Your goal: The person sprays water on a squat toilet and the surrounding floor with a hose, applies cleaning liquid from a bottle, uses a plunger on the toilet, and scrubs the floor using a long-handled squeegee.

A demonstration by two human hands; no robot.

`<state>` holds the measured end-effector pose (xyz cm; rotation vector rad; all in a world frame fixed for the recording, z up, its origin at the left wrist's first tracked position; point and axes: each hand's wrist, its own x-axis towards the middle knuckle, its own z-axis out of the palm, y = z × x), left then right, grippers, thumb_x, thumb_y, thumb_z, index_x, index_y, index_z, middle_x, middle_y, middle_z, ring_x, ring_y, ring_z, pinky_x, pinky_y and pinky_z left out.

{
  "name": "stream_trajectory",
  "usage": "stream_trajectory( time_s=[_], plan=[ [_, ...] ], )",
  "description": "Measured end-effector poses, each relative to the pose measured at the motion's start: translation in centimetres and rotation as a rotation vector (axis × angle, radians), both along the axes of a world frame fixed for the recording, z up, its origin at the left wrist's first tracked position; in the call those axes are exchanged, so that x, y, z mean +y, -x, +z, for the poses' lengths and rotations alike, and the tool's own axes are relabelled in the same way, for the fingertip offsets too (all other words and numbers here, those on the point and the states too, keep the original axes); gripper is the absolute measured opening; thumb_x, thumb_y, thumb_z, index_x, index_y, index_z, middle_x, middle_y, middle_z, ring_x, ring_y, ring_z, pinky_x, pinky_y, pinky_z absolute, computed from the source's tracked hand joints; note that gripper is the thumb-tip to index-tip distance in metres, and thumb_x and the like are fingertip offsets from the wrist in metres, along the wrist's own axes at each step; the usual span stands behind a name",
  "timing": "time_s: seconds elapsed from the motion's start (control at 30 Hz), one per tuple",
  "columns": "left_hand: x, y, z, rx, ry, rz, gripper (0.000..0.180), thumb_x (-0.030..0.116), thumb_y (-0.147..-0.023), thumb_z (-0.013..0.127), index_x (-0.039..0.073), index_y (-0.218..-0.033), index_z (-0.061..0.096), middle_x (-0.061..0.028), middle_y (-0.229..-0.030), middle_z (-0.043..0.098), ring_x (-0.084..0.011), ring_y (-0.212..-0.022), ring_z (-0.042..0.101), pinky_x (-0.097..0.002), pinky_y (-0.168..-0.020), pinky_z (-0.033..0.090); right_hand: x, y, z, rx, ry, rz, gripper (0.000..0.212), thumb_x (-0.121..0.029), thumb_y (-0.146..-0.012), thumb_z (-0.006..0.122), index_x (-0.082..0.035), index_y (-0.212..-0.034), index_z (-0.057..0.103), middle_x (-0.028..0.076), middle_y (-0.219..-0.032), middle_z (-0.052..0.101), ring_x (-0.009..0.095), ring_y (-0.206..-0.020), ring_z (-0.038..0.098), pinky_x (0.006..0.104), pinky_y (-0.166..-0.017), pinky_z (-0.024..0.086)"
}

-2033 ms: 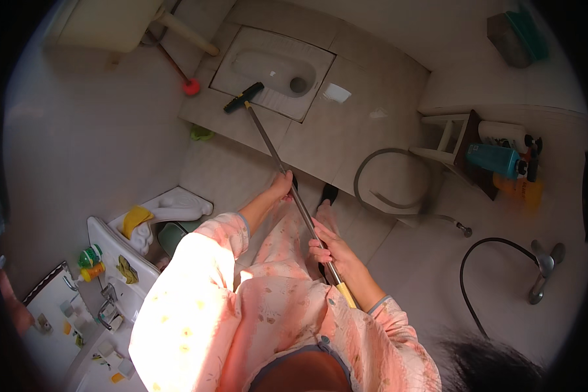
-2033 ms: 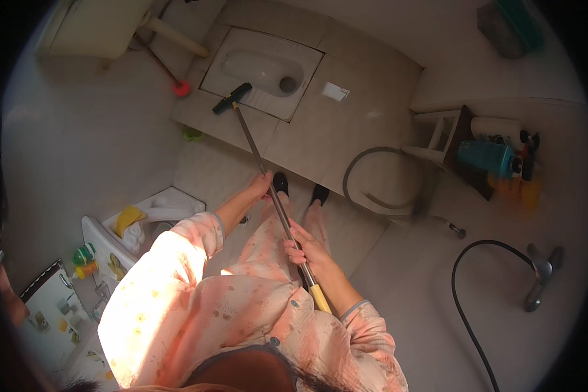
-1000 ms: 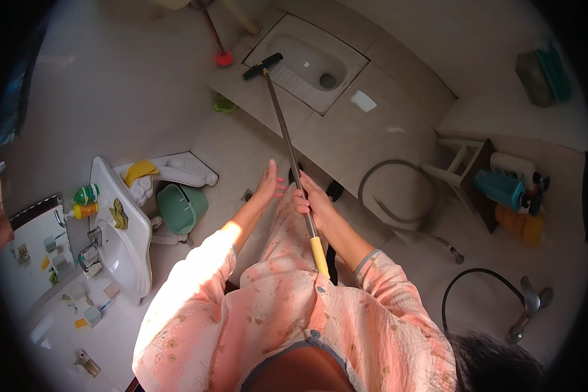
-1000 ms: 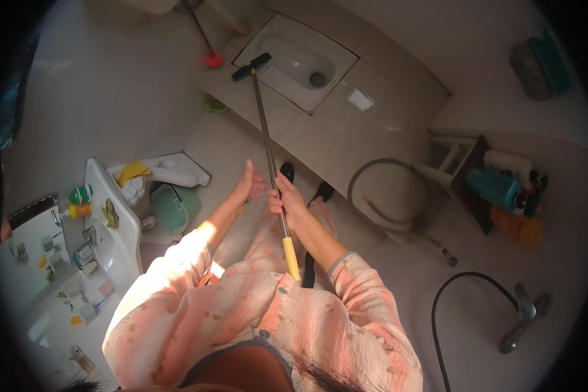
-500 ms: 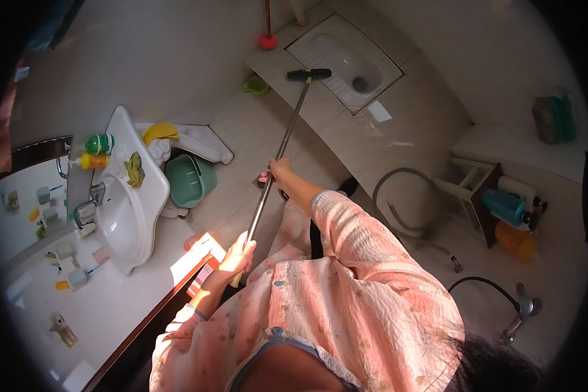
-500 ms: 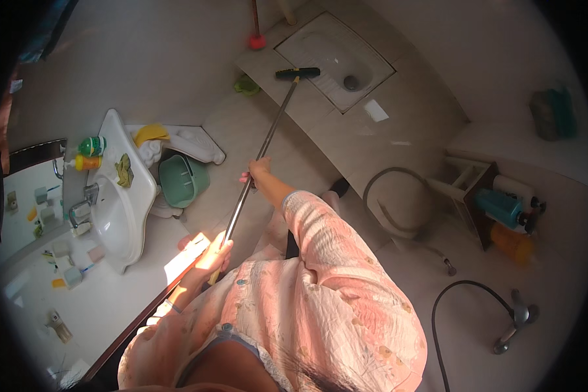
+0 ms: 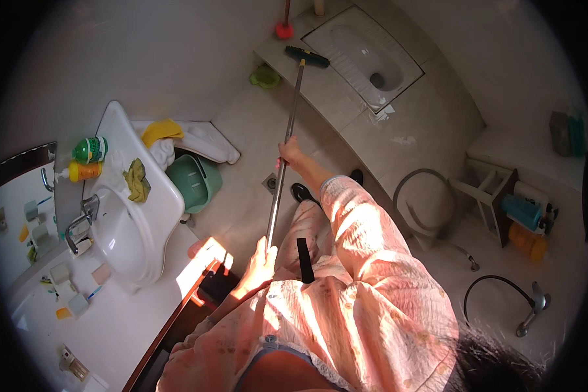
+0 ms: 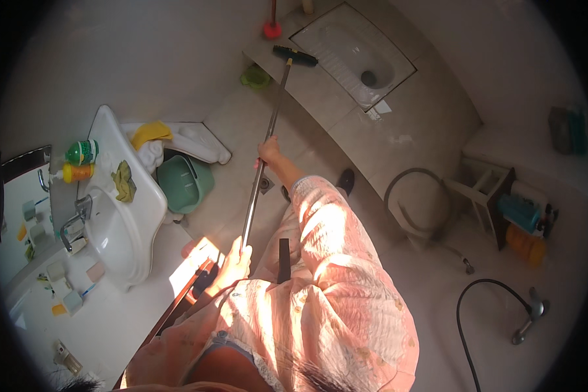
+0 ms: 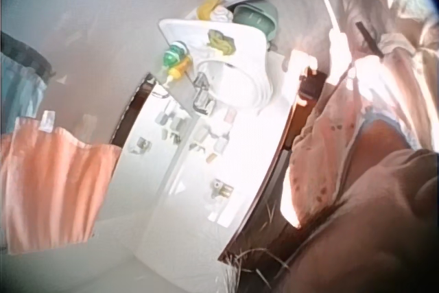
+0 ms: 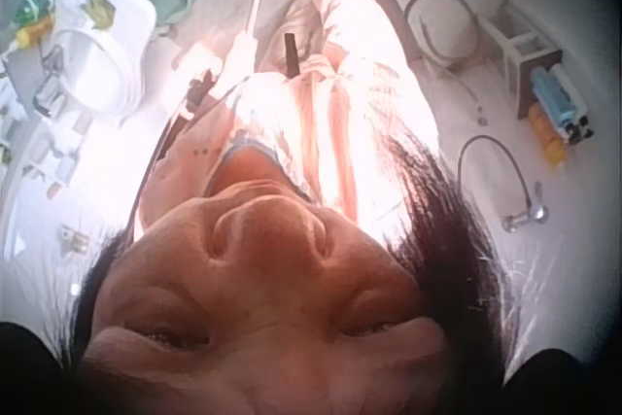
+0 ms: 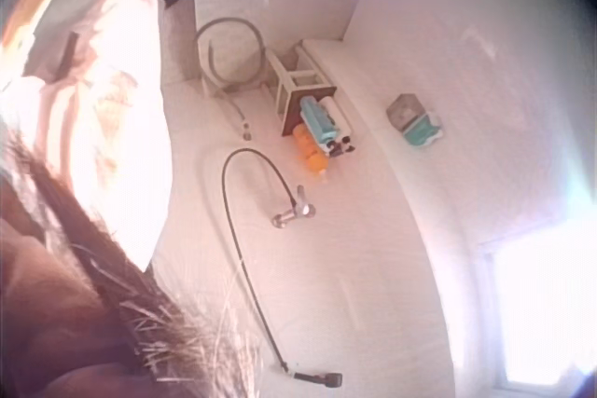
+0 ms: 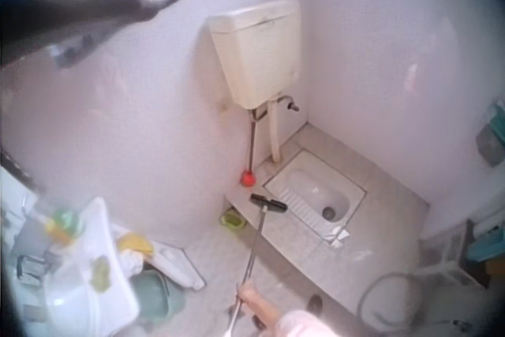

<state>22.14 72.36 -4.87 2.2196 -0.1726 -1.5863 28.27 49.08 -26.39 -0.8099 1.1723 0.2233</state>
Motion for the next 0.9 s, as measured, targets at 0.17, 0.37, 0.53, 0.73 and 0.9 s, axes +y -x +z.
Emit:
stream_trajectory(
  time_s=[0.17, 0.37, 0.53, 0.73, 0.9],
  plan=[
    [10.2, 0.2, 2.7, -0.072, -0.031, 0.034, 0.042, 0.036, -0.094, 0.042, 0.005, -0.122, 0.040, -0.0243, -0.086, 0.059, -0.0376, -0.078, 0.059, -0.0416, -0.071, 0.045, 11.7, 5.7, 4.7, 0.053, -0.031, -0.051, 0.045, -0.006, -0.089, 0.039, -0.001, -0.123, 0.011, 0.016, -0.068, 0.048, 0.026, -0.041, 0.054, 0.0407, -0.033, 0.049],
    [7.4, 0.1, 3.2, -0.085, 0.016, 0.056, 0.041, 0.036, -0.094, 0.041, 0.005, -0.120, 0.042, -0.0234, -0.088, 0.059, -0.0376, -0.083, 0.060, -0.0403, -0.072, 0.046, 8.3, 2.9, 1.1, -0.019, 0.066, -0.060, 0.031, -0.006, -0.089, 0.043, 0.002, -0.109, 0.021, 0.015, -0.061, 0.046, 0.026, -0.037, 0.051, 0.0434, -0.035, 0.051],
    [2.9, -0.1, 2.6, -0.172, 0.127, 0.131, 0.034, 0.031, -0.094, 0.043, 0.004, -0.113, 0.048, -0.0191, -0.093, 0.059, -0.0309, -0.087, 0.059, -0.0359, -0.073, 0.046, 2.5, -0.2, 1.9, -0.088, -0.024, 0.050, 0.032, -0.008, -0.089, 0.043, 0.002, -0.109, 0.020, 0.016, -0.066, 0.047, 0.027, -0.046, 0.056, 0.0439, -0.038, 0.052],
    [10.0, 6.7, 6.2, -0.049, -0.085, 0.265, 0.027, 0.027, -0.094, 0.043, 0.003, -0.104, 0.049, -0.0166, -0.079, 0.053, -0.0233, -0.074, 0.053, -0.0344, -0.065, 0.044, 13.8, 12.2, 0.4, 0.022, 0.438, 0.284, 0.046, -0.008, -0.086, 0.046, 0.003, -0.122, 0.019, 0.021, -0.091, 0.051, 0.033, -0.075, 0.056, 0.0399, -0.063, 0.048],
    [-4.0, 2.1, 4.5, -0.057, 0.093, 0.324, 0.022, 0.025, -0.094, 0.043, 0.003, -0.097, 0.048, -0.0165, -0.070, 0.050, -0.0203, -0.066, 0.051, -0.0351, -0.060, 0.043, -1.9, -0.7, 1.0, -0.091, -0.077, 0.186, 0.032, -0.007, -0.088, 0.042, 0.005, -0.107, 0.019, 0.022, -0.079, 0.048, 0.027, -0.043, 0.056, 0.0438, -0.037, 0.054]
  ],
)
